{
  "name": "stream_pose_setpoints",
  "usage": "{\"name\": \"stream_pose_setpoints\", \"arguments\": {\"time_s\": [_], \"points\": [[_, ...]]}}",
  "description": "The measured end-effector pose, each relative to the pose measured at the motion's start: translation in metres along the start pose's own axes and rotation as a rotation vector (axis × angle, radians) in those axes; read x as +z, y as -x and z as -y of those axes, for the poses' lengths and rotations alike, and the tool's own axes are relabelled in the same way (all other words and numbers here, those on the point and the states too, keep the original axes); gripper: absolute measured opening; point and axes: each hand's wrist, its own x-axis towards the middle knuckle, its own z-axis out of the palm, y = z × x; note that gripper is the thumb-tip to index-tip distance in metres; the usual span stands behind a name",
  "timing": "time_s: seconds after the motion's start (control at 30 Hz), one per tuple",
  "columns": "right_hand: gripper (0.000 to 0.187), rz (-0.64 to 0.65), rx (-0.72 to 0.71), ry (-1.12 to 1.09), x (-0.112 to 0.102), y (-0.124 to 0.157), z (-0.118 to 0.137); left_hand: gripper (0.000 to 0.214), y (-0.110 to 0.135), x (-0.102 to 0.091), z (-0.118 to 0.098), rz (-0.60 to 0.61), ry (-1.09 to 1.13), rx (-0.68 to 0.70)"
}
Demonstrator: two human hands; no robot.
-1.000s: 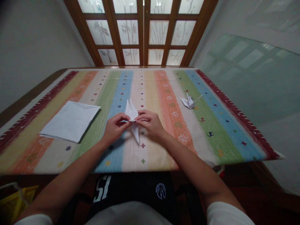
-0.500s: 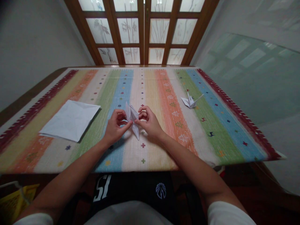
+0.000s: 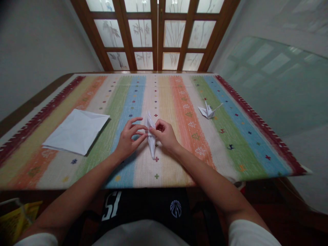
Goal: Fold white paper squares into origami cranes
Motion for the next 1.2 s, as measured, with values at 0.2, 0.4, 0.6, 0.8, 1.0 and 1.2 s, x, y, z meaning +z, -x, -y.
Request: {"name": "stream_pose_setpoints", "arguments": {"time_s": [0.2,0.4,0.6,0.8,1.0,1.2], "points": [[0.039,-0.057,-0.128,0.146,0.004,0.007,0.007,0.024,-0.002,-0.001,-0.011,0.070,0.162,-0.078],[0.017,0.128,-0.497,0.468,0.002,0.013,0.012,0.044,-0.003,-0.001,0.000,-0.051,0.418,-0.301],[0.045,0.162,-0.668,0.540,-0.003,0.010,0.003,0.042,-0.005,-0.001,0.006,-0.115,0.451,-0.394],[0.030,0.185,-0.622,0.525,-0.011,0.006,0.001,0.044,-0.006,-0.003,0.006,-0.129,0.494,-0.406],[0.015,0.217,-0.568,0.489,-0.017,0.004,0.001,0.012,-0.006,-0.006,0.000,-0.090,0.345,-0.316],[0.009,0.217,-0.480,0.481,-0.017,0.004,-0.001,0.014,-0.005,-0.008,-0.006,-0.028,0.234,-0.253]]}}
